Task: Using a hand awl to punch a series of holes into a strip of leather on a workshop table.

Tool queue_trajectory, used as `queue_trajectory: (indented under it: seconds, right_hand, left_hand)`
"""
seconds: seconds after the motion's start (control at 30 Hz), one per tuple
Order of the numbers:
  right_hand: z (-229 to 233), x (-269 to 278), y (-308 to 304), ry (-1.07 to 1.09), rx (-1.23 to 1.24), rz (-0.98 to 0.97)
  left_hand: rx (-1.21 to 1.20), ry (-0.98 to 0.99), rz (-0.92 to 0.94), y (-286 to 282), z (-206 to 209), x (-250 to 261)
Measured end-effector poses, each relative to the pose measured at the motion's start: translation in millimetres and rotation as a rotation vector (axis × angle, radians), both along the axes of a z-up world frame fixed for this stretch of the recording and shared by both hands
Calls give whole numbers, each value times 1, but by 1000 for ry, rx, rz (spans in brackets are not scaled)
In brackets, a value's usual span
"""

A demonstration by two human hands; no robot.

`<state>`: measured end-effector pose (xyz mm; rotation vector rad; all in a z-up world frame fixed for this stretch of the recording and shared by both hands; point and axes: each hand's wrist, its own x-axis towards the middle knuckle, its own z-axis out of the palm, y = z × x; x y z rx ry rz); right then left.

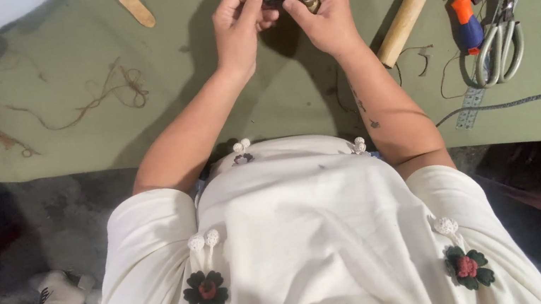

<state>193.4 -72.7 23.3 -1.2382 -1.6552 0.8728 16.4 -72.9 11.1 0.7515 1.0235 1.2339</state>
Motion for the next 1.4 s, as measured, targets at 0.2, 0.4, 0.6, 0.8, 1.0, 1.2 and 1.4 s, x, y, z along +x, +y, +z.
queue_trajectory:
  seconds: [0.2, 0.4, 0.6, 0.8, 1.0, 1.2, 1.4]
  right_hand:
    - [12, 25, -7, 366, -309, 308]
    - [35, 30, -18, 429, -405, 266]
    - [35, 60, -16, 285, -378, 242]
    - [33, 71, -16, 340, -372, 221]
    - [38, 64, -20, 340, -426, 224]
    - [36, 62, -17, 352, -391, 293]
    - [39, 57, -17, 309, -435, 250]
  left_hand:
    - [13, -174, -156, -25, 31, 2]
    - [-64, -305, -171, -29, 60, 4]
    - [249, 29, -267, -41, 44, 0]
    - [827, 527, -53, -42, 36, -11]
    - [1156, 890, 111, -32, 25, -15]
    - [1203, 876, 46, -20, 41, -11]
    - [1244, 715, -50, -13, 53, -8]
